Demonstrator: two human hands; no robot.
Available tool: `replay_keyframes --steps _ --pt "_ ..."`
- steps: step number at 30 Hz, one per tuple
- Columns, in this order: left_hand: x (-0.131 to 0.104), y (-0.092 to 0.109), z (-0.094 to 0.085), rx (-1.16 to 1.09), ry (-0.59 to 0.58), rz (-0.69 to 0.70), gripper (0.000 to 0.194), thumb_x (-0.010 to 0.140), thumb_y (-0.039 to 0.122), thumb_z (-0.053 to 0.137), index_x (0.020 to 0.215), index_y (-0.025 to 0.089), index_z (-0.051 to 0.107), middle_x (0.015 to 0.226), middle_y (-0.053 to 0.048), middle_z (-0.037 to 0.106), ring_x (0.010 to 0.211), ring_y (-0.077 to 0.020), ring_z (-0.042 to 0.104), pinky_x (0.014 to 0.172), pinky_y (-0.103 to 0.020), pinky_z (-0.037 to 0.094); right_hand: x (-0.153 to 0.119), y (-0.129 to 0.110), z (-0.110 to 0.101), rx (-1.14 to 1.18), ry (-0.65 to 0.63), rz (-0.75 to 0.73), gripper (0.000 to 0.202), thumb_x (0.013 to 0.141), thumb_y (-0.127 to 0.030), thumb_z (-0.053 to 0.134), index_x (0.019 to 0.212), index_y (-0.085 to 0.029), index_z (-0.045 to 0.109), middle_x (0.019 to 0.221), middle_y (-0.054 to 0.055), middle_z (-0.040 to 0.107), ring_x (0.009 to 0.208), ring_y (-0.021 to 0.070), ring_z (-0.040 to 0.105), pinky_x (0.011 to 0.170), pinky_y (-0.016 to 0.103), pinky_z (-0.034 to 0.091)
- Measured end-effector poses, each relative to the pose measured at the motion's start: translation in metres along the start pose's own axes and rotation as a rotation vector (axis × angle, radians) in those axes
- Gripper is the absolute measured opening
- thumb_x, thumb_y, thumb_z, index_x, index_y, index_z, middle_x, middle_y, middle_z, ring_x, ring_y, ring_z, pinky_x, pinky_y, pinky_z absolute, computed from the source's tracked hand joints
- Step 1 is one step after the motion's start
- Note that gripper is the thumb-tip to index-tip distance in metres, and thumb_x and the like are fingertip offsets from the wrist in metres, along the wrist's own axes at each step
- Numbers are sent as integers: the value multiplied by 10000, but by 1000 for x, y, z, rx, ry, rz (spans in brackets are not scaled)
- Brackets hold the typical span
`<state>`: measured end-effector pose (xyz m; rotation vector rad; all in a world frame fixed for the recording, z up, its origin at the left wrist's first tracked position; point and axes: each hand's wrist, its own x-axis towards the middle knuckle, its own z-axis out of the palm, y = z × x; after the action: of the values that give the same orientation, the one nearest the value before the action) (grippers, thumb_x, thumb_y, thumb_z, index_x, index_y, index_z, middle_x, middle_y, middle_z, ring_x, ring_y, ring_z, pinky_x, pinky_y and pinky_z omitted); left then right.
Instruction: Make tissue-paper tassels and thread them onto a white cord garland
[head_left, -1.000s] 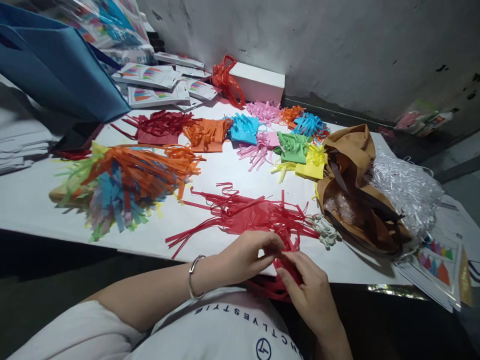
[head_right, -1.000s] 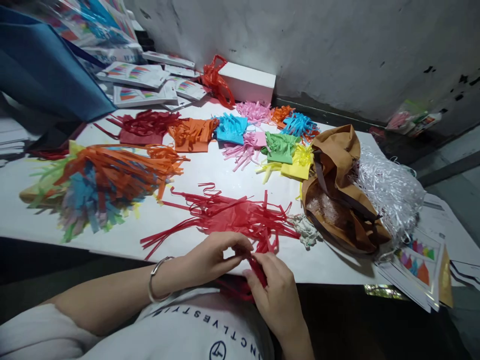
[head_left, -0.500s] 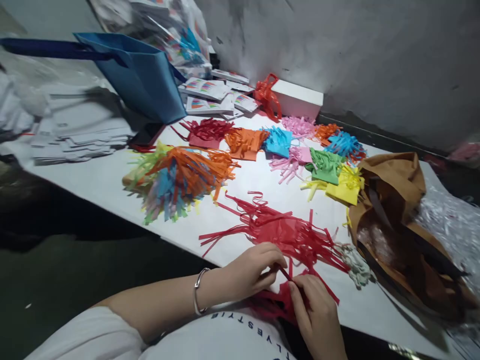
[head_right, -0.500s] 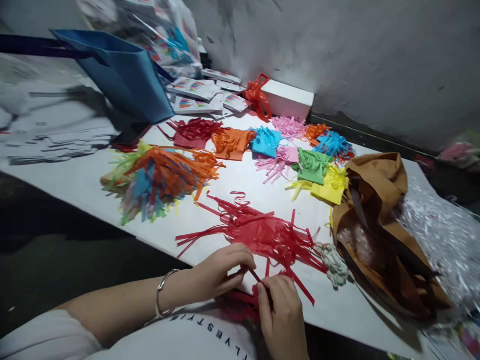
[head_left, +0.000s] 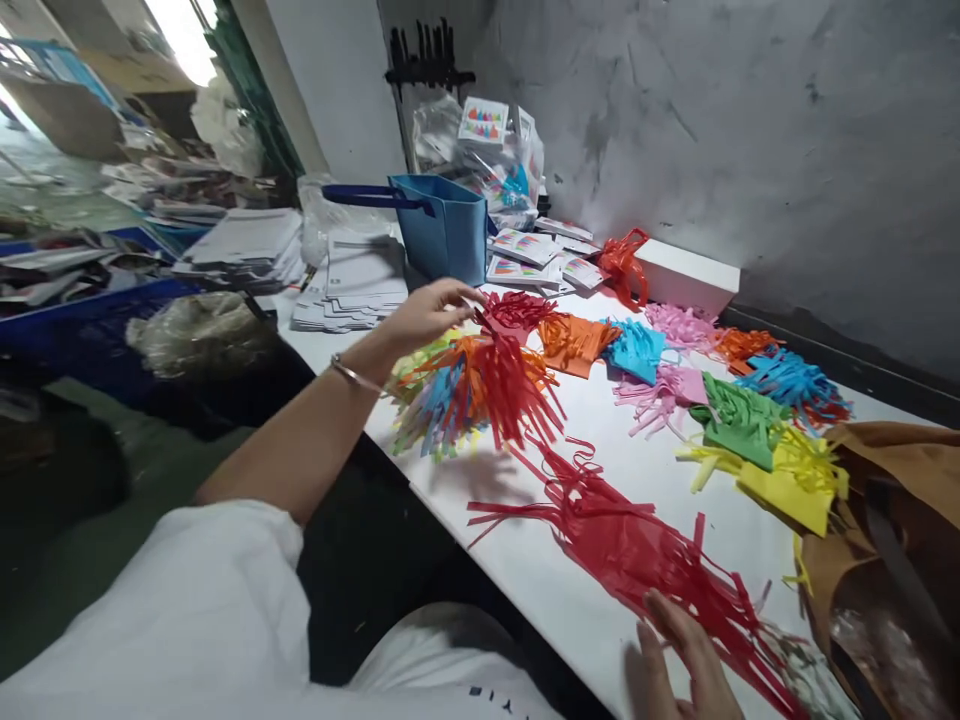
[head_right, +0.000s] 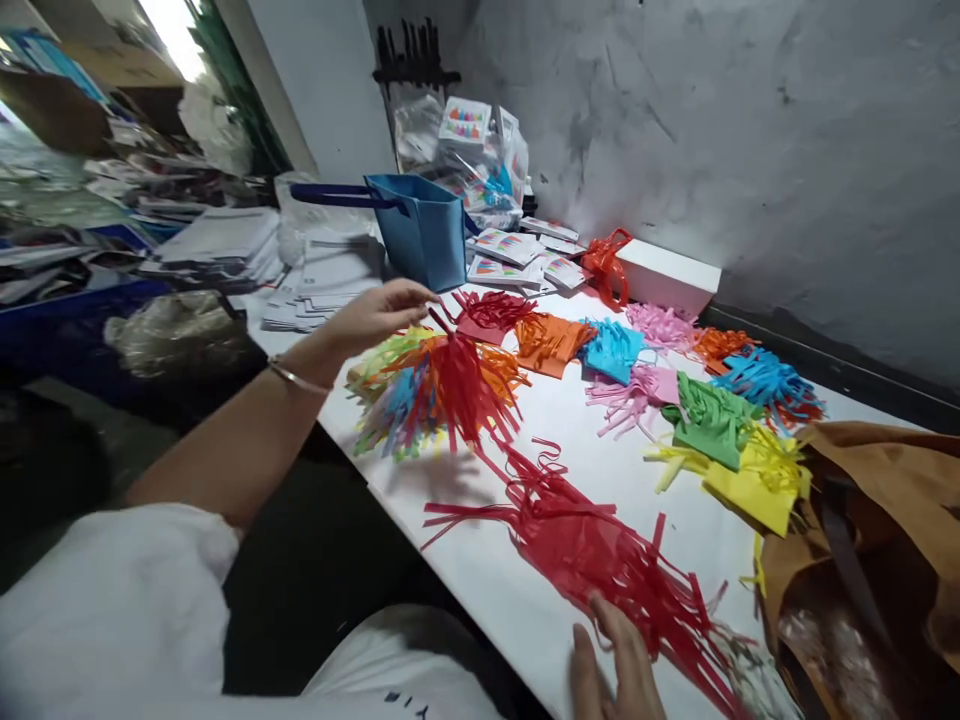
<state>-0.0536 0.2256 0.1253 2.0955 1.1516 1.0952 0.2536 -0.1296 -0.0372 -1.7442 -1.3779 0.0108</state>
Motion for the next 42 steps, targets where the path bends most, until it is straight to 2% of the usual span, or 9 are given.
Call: replay_keyframes --steps 2,4,10,14,21,28,32,38,42 --pt "11 -3 -3 206 206 59 275 776 217 642 1028 117 684 1132 -105 597 1074 -250 554 986 -401 440 1 1 13 -21 -66 -154 306 938 -318 583 1221 -212 630 1134 114 698 991 265 672 788 369 575" --pt "-4 7 24 232 254 199 276 818 215 631 1073 113 664 1180 -120 584 1173 -265 515 1056 -429 389 4 4 26 -92 -144 -294 335 954 -252 528 1279 -196 591 1248 126 652 1129 281 629 899 432 556" --pt "-133 58 183 -65 -746 783 350 927 313 596 1229 137 582 1253 -168 617 1188 -237 559 1012 -343 442 21 19 37 -416 -342 -336 416 949 -182 422 1342 -105 536 1431 186 512 1328 338 477 1055 575 425" --pt "-162 55 235 232 -757 745 540 892 513 606 1263 123 558 1361 -229 541 1257 -358 501 1046 -532 372 21 22 30 -474 -379 -236 411 985 -275 447 1345 -99 538 1449 184 494 1361 324 442 1109 569 346" --pt "-118 41 209 762 -435 271 266 920 318 580 1102 133 640 1319 -223 571 1209 -387 513 981 -594 360 4 28 25 -501 -263 -218 418 1005 -309 460 1348 -82 532 1421 155 535 1336 289 473 1123 493 310" --pt "-181 68 226 308 -685 763 341 912 290 609 1229 175 564 1322 -116 600 1207 -268 531 1022 -441 369 7 14 17 -321 -129 -249 275 987 -156 451 1206 -148 617 1187 102 702 1138 238 621 1060 465 349" --pt "-189 64 240 227 -661 727 167 965 165 499 1094 161 605 1113 -86 688 1008 -212 607 943 -394 407 5 12 4 -294 -206 -285 365 961 -268 550 1297 -125 556 1273 127 653 1209 269 577 1096 495 323" --pt "-190 62 230 153 -743 717 361 888 168 561 1248 160 530 1229 -113 646 1116 -254 580 1045 -459 334 -8 19 -5 -309 -147 -342 418 909 -12 424 1302 -105 531 1137 101 711 1102 222 629 1076 457 368" --pt "-197 60 226 112 -724 685 246 932 93 452 1123 166 589 1164 -105 681 1126 -233 597 1051 -444 338 -11 20 -8 -261 -159 -332 371 914 -18 449 1263 -102 544 1078 101 716 1093 219 621 1059 451 377"
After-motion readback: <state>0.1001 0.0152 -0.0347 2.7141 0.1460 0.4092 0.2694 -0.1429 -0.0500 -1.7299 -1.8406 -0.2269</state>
